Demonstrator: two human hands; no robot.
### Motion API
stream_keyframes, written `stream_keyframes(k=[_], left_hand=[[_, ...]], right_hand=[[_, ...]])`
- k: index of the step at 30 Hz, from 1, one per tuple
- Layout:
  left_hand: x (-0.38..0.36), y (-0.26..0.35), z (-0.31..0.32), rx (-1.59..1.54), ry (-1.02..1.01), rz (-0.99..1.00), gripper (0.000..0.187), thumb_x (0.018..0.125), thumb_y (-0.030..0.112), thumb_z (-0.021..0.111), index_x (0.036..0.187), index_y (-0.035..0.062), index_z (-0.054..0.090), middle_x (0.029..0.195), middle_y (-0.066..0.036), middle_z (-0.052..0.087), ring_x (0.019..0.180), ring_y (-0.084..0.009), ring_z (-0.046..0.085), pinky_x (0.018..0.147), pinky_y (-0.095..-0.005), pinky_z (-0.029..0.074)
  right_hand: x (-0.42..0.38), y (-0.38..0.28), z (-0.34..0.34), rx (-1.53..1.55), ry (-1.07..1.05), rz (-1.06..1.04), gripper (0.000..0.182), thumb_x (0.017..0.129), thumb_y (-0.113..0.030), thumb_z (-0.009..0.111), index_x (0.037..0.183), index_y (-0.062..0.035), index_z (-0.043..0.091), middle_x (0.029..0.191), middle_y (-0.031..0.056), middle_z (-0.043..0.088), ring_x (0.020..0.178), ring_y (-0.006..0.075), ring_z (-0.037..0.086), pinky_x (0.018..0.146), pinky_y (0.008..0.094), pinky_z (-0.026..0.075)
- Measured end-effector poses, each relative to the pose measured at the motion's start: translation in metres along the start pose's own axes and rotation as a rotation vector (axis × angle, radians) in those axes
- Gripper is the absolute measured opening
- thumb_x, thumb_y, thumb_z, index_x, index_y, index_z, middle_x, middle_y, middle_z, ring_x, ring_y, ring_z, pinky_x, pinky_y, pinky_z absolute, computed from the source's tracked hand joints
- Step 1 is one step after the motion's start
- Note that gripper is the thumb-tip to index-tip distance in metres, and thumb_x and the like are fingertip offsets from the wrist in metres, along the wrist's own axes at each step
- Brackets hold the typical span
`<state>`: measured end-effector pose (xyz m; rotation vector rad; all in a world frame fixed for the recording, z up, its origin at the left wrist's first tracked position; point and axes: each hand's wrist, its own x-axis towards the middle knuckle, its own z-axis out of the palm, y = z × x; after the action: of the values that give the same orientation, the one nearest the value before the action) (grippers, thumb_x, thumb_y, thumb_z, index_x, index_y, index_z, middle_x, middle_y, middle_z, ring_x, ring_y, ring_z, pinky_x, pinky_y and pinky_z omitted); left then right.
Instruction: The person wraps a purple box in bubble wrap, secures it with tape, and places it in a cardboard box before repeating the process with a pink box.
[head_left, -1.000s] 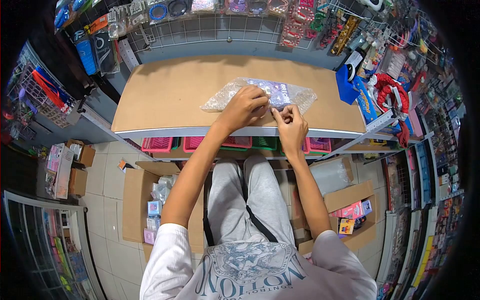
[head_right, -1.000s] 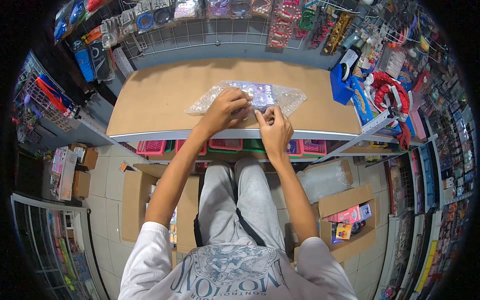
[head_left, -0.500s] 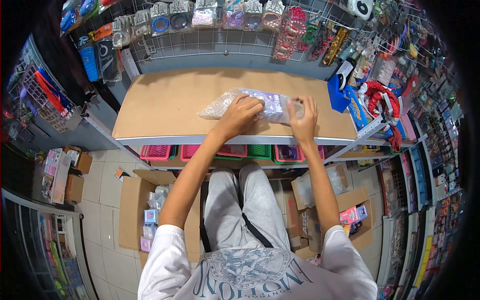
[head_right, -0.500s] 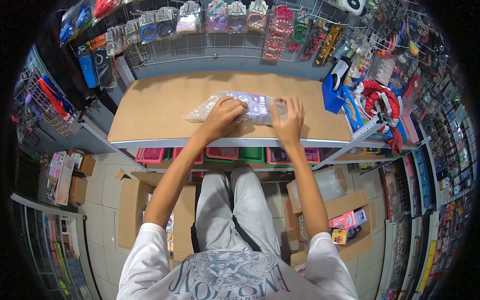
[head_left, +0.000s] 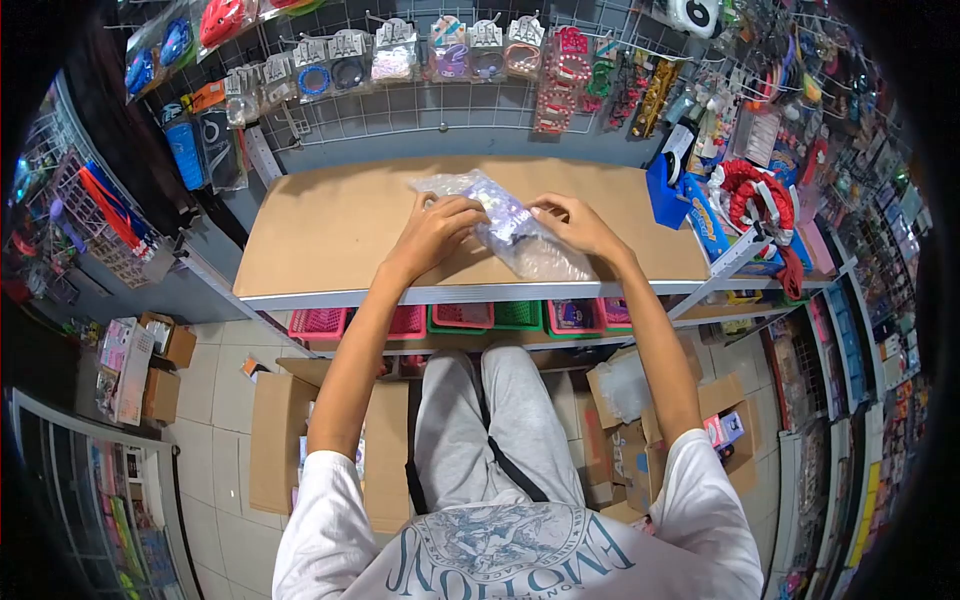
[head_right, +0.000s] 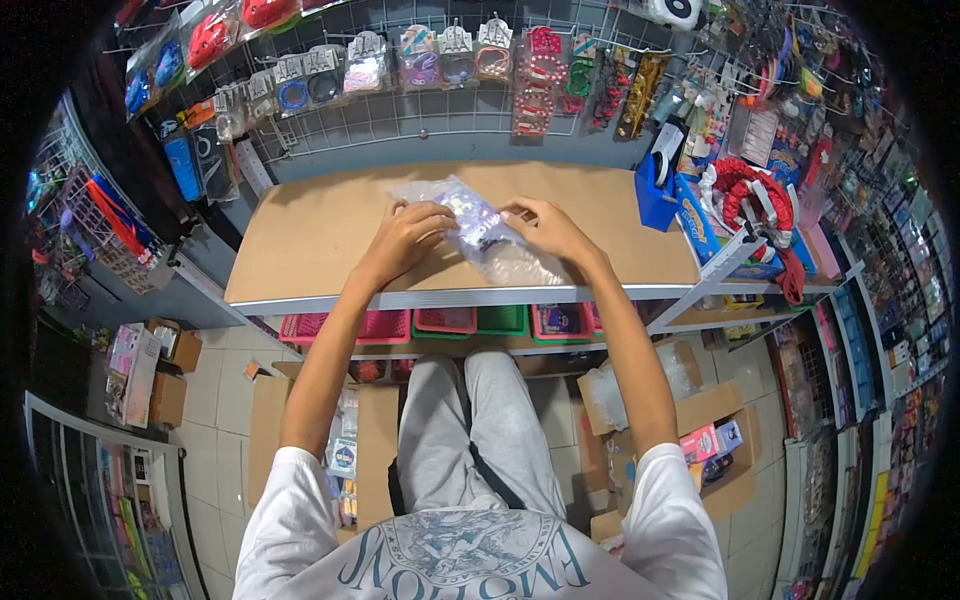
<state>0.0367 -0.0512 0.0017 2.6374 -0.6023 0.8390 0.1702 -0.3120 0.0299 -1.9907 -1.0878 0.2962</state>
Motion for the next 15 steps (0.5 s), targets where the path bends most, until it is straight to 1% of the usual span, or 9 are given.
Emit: stream_keyframes(k=[2, 5, 6, 9, 11, 15], left_hand=[[-0.005, 0.000, -0.008, 0.005, -0.048, -0.018, 0.023, 0.090, 0.013, 0.069, 0.113, 0.0164, 0.070, 0.128, 0.003, 0.067, 0.122, -0.0207, 0.060, 0.105, -0.0474, 0.036], [-0.014, -0.003, -0.009, 0.026, -0.063, 0.024, 0.026, 0.092, 0.011, 0.066, 0.118, 0.0144, 0.069, 0.137, 0.002, 0.064, 0.126, -0.0217, 0.059, 0.105, -0.0456, 0.037], [-0.015, 0.001, -0.014, -0.029, -0.093, 0.002, 0.029, 0.092, 0.011, 0.065, 0.121, 0.0144, 0.069, 0.139, 0.000, 0.063, 0.128, -0.0227, 0.058, 0.106, -0.0456, 0.037], [-0.017, 0.012, -0.026, -0.174, -0.159, -0.035, 0.038, 0.092, 0.010, 0.064, 0.129, 0.0148, 0.067, 0.143, -0.003, 0.061, 0.131, -0.0260, 0.056, 0.109, -0.0457, 0.038], [-0.017, 0.014, -0.029, -0.239, -0.173, -0.022, 0.043, 0.091, 0.009, 0.063, 0.134, 0.0158, 0.065, 0.144, -0.006, 0.060, 0.132, -0.0289, 0.054, 0.112, -0.0462, 0.039], [-0.019, 0.013, -0.028, -0.239, -0.169, 0.027, 0.043, 0.092, 0.015, 0.065, 0.135, 0.0178, 0.064, 0.147, -0.009, 0.056, 0.135, -0.0329, 0.052, 0.115, -0.0480, 0.038]], right_hand=[[-0.016, -0.012, 0.008, -0.028, 0.037, 0.023, 0.033, 0.101, -0.027, 0.064, 0.119, -0.0005, 0.069, 0.110, 0.0167, 0.072, 0.089, 0.0236, 0.069, 0.086, 0.0371, 0.055], [-0.037, -0.032, 0.022, -0.075, 0.126, -0.074, 0.032, 0.100, -0.027, 0.064, 0.117, -0.0003, 0.069, 0.107, 0.0167, 0.072, 0.088, 0.0241, 0.069, 0.083, 0.0368, 0.055], [-0.043, -0.036, 0.022, -0.116, 0.102, -0.066, 0.031, 0.100, -0.026, 0.063, 0.118, -0.0009, 0.069, 0.104, 0.0168, 0.071, 0.085, 0.0253, 0.069, 0.081, 0.0379, 0.055], [-0.049, -0.034, 0.023, -0.121, 0.066, -0.113, 0.030, 0.099, -0.024, 0.063, 0.119, -0.0025, 0.069, 0.106, 0.0157, 0.069, 0.088, 0.0284, 0.068, 0.083, 0.0404, 0.054], [-0.053, -0.030, 0.026, -0.172, 0.095, -0.156, 0.030, 0.098, -0.025, 0.064, 0.119, -0.0045, 0.069, 0.111, 0.0145, 0.067, 0.095, 0.0305, 0.066, 0.087, 0.0415, 0.052], [-0.070, -0.031, 0.029, -0.301, 0.206, -0.323, 0.030, 0.096, -0.028, 0.064, 0.118, -0.0081, 0.070, 0.120, 0.0119, 0.065, 0.109, 0.0326, 0.061, 0.097, 0.0431, 0.047]])
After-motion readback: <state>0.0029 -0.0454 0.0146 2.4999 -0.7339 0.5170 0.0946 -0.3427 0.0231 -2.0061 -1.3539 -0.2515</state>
